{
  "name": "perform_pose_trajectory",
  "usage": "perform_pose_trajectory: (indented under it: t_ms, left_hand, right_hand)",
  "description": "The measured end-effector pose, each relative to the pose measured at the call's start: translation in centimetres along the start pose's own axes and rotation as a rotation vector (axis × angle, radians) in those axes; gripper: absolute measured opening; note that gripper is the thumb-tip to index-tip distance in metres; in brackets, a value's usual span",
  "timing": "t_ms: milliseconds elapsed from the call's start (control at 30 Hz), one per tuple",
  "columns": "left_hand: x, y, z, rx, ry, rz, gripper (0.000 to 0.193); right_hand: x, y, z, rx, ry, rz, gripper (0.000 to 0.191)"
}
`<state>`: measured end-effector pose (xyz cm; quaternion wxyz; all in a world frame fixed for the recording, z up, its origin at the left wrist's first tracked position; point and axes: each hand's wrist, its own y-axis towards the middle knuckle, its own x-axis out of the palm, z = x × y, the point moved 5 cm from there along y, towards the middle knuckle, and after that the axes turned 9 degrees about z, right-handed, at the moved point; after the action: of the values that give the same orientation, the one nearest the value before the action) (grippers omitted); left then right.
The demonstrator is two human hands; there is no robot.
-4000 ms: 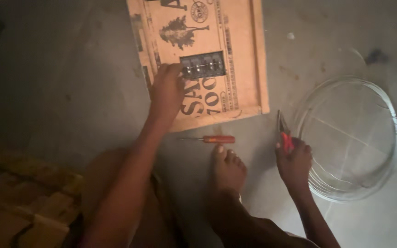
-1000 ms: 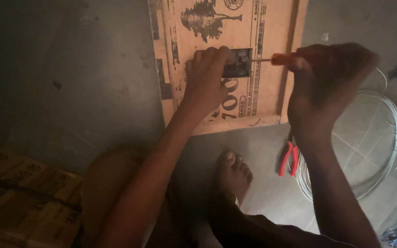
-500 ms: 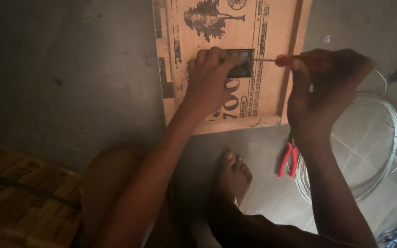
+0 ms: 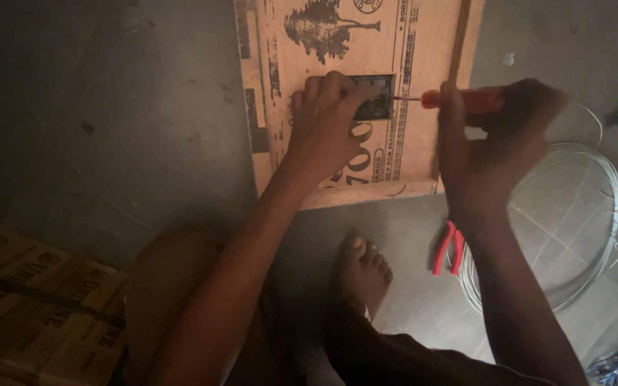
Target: The person uses a screwdriver to tighten screws on a black electrical component mounted on a wooden board. They then flip the board over and continue to tighten screws on the other side of the component.
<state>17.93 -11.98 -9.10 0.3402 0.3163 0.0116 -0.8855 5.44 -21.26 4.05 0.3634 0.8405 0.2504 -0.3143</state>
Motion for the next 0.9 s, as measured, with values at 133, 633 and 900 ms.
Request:
perform_pose_trajectory:
  t_ms: [133,633,900]
  left_hand:
    - [0.0,-0.1,0.0,-0.007,-0.001,0.011,0.065]
    - [0.0,-0.2,-0.4,-0.028,-0.039,0.012,0.064]
    - [0.0,-0.1,-0.8,-0.043,-0.018,-0.024,0.064]
  right_hand:
    - [0.5,-0.1,-0.6,-0.017,-0.044,0.057,0.037]
    - [0.3,2.7,-2.1,0.004,-0.218,-0.302,0.027]
    - [0.1,2.3,-1.6,0.175,-0.017,-0.305,0.02]
